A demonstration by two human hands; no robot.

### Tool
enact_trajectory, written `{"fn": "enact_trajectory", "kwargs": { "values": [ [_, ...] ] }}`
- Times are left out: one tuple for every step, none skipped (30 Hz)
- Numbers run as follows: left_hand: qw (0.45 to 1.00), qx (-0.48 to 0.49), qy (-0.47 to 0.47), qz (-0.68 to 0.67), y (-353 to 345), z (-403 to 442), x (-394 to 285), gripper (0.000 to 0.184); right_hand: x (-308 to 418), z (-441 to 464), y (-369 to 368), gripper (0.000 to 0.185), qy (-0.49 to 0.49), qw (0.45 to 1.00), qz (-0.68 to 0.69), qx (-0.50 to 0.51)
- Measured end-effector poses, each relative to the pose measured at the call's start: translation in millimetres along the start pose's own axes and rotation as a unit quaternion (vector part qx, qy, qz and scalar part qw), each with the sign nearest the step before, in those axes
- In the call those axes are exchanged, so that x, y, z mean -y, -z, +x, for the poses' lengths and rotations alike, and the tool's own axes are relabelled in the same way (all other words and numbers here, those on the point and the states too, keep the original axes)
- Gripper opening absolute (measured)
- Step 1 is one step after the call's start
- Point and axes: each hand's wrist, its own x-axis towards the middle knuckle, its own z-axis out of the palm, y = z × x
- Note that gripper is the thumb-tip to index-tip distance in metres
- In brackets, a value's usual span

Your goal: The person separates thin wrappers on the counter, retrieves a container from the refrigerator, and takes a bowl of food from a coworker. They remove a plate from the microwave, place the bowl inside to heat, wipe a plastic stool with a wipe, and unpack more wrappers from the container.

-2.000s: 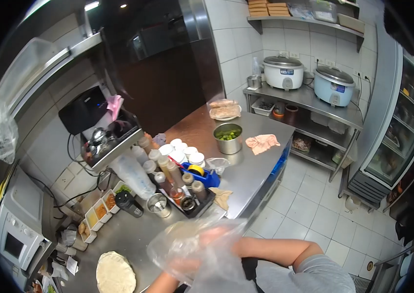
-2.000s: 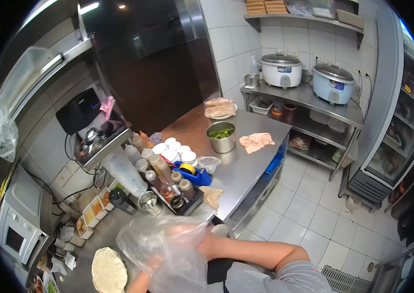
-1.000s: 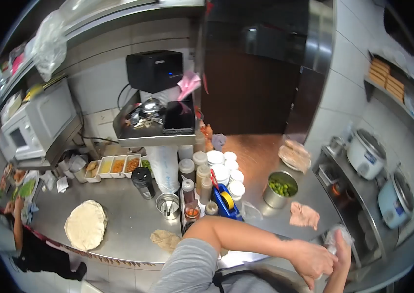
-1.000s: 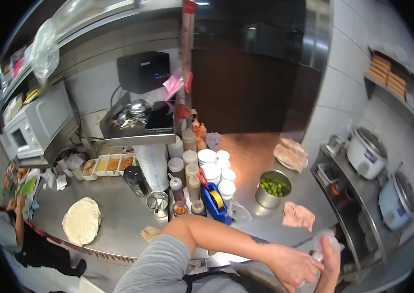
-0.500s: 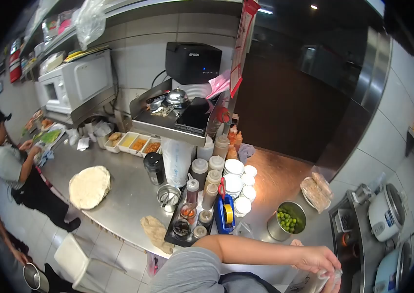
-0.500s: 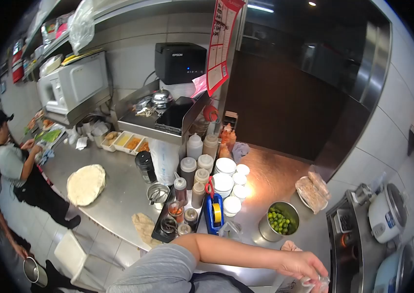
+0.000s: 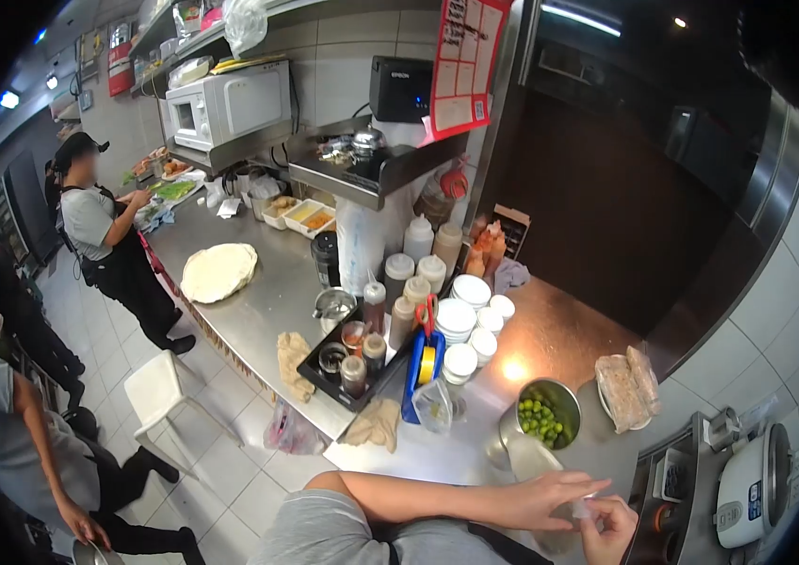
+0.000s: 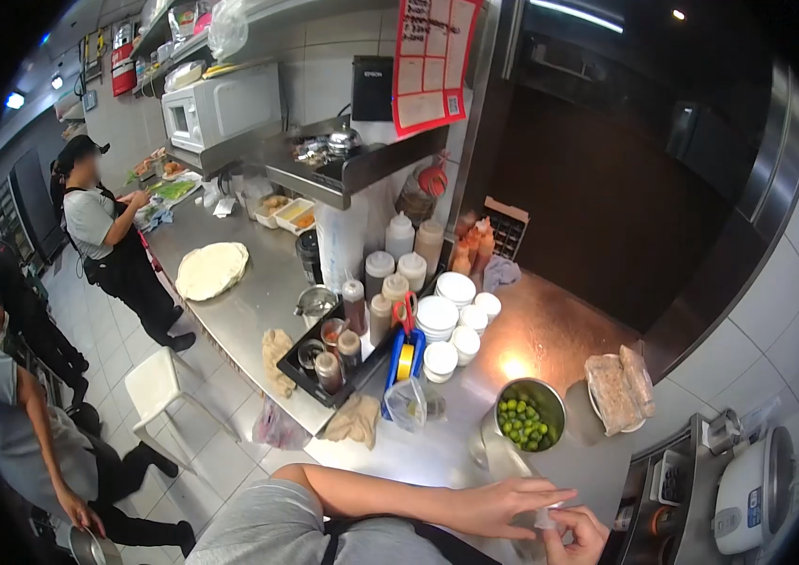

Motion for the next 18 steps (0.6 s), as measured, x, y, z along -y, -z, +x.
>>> {"fn": "enact_trajectory", "kwargs": {
  "values": [
    [1.0, 0.01, 0.012, 0.006, -3.8, -0.2, 1.7, 0.076, -8.7, -4.6, 3.7, 0.011, 0.013, 0.999, 0.033, 0.022],
    [1.0, 0.001, 0.019, -0.011, -12.3, -2.7, 6.3, 0.073, -20.4, -9.9, 5.0, 0.017, 0.026, 0.997, 0.067, 0.043],
    [0.999, -0.007, 0.023, -0.026, -21.2, -5.5, 13.3, 0.07, -30.8, -12.5, 4.6, 0.022, 0.04, 0.992, 0.101, 0.062],
    [0.999, -0.015, 0.028, -0.042, -28.2, -7.6, 20.3, 0.067, -35.3, -9.5, 4.1, 0.022, 0.082, 0.992, 0.062, 0.075],
    [0.999, -0.014, 0.034, -0.019, -31.6, -9.2, 28.9, 0.062, -38.4, -3.2, 3.1, 0.021, 0.122, 0.989, 0.021, 0.086],
    [0.999, -0.01, 0.04, 0.002, -33.7, -10.5, 37.8, 0.058, -44.8, -0.9, 0.2, 0.021, 0.16, 0.982, -0.02, 0.094],
    [0.999, -0.006, 0.042, 0.023, -35.8, -9.1, 43.3, 0.054, -75.2, -5.1, -6.7, 0.026, 0.148, 0.983, 0.085, 0.074],
    [0.997, 0.011, 0.078, -0.006, -31.3, -6.2, 37.1, 0.05, -78.8, -9.4, -4.3, 0.02, 0.098, 0.982, 0.156, 0.035],
    [0.992, 0.027, 0.115, -0.034, -19.7, -4.1, 24.9, 0.047, -81.4, -12.1, -1.1, 0.016, 0.049, 0.973, 0.226, -0.004],
    [0.986, 0.042, 0.151, -0.06, -14.1, -2.5, 18.7, 0.043, -83.9, -13.6, 0.3, 0.015, 0.0, 0.955, 0.295, -0.043],
    [0.994, 0.036, 0.099, -0.032, -16.5, -6.2, 25.9, 0.039, -95.6, -12.1, 3.8, 0.019, -0.008, 0.937, 0.342, -0.07],
    [0.986, 0.069, 0.121, -0.097, -16.5, -5.9, 22.6, 0.039, -103.3, -8.9, 4.1, 0.019, -0.062, 0.946, 0.316, -0.034],
    [0.971, 0.1, 0.144, -0.161, -15.0, -5.3, 16.7, 0.038, -108.9, -3.6, 3.0, 0.021, -0.118, 0.95, 0.288, 0.003],
    [0.951, 0.131, 0.164, -0.225, -15.3, -5.9, 12.7, 0.038, -113.7, -0.5, -1.1, 0.025, -0.172, 0.95, 0.258, 0.041],
    [0.95, 0.143, 0.149, -0.235, -21.8, -9.5, 11.9, 0.038, -117.0, -0.8, -11.2, 0.027, -0.155, 0.922, 0.322, 0.146],
    [0.949, 0.154, 0.129, -0.242, -30.4, -12.5, 13.2, 0.038, -144.4, -13.1, -31.5, 0.032, -0.15, 0.906, 0.321, 0.233],
    [0.949, 0.165, 0.107, -0.245, -34.3, -12.2, 15.5, 0.038, -150.3, -19.7, -38.1, 0.035, -0.169, 0.895, 0.319, 0.262],
    [0.955, 0.167, 0.082, -0.23, -35.3, -11.7, 16.3, 0.038, -156.3, -26.3, -44.7, 0.038, -0.188, 0.883, 0.316, 0.291]
  ]
}}
